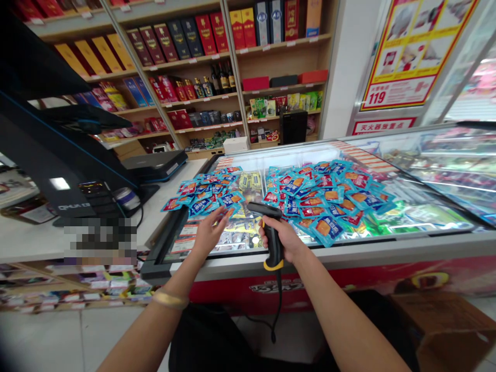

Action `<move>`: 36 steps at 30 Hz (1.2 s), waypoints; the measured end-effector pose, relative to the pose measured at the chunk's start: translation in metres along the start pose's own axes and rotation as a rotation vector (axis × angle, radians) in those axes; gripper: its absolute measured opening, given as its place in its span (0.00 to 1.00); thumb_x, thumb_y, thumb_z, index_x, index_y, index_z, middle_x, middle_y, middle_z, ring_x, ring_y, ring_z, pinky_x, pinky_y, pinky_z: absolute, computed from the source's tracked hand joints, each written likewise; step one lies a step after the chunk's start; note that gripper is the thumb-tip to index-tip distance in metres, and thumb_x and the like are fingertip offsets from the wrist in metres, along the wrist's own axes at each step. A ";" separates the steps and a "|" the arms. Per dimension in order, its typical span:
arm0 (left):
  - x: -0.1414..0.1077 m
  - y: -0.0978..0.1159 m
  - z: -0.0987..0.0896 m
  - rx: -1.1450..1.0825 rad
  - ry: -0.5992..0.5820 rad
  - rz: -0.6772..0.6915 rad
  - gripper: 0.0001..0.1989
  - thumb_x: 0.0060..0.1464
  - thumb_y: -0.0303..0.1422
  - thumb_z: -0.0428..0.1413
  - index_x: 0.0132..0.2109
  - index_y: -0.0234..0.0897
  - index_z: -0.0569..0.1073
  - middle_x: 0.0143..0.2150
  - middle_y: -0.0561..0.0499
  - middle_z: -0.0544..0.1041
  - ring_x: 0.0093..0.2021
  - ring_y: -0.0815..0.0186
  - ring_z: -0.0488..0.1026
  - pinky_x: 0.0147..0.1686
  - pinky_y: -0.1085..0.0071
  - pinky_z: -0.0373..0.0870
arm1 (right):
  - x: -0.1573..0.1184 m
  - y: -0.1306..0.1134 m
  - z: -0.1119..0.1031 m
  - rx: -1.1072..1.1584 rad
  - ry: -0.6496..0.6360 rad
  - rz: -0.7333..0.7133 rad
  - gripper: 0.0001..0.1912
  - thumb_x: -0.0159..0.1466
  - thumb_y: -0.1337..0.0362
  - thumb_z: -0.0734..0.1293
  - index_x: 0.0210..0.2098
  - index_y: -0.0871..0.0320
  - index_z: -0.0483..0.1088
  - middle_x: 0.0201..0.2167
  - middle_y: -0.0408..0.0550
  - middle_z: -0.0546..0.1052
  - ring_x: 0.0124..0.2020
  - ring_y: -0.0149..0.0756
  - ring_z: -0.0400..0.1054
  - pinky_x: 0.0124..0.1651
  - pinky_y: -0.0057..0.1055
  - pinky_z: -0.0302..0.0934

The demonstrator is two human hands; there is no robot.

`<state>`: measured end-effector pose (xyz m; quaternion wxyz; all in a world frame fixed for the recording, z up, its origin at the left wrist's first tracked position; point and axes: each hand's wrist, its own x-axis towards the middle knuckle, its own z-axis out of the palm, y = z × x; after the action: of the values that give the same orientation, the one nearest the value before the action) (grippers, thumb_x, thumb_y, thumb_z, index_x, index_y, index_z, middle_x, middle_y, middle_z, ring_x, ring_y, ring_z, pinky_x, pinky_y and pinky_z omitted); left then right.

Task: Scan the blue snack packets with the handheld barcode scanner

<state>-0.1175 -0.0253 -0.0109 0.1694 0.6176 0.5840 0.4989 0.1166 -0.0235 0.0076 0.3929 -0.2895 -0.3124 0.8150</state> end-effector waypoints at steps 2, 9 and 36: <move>0.000 0.003 -0.001 -0.248 -0.021 -0.156 0.27 0.55 0.50 0.50 0.52 0.33 0.73 0.47 0.42 0.78 0.48 0.54 0.75 0.46 0.55 0.74 | -0.001 0.000 0.001 -0.004 0.002 -0.002 0.12 0.56 0.58 0.71 0.29 0.61 0.71 0.21 0.42 0.70 0.17 0.24 0.61 0.19 0.22 0.59; 0.002 0.002 -0.002 -0.619 -0.055 -0.356 0.27 0.54 0.52 0.51 0.48 0.33 0.74 0.42 0.44 0.79 0.47 0.54 0.76 0.39 0.57 0.78 | -0.006 -0.002 0.008 -0.088 -0.013 -0.012 0.14 0.53 0.56 0.73 0.29 0.60 0.70 0.19 0.42 0.70 0.16 0.25 0.62 0.18 0.23 0.60; 0.005 0.021 0.011 -0.103 -0.083 -0.041 0.29 0.58 0.52 0.46 0.52 0.34 0.74 0.49 0.44 0.78 0.52 0.54 0.73 0.50 0.55 0.72 | -0.007 -0.007 0.000 0.030 -0.020 -0.092 0.14 0.53 0.56 0.73 0.28 0.60 0.70 0.21 0.41 0.70 0.18 0.24 0.60 0.20 0.21 0.58</move>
<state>-0.0976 -0.0219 0.0033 0.2354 0.6159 0.5626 0.4988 0.1232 -0.0255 0.0140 0.4310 -0.2610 -0.3172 0.8034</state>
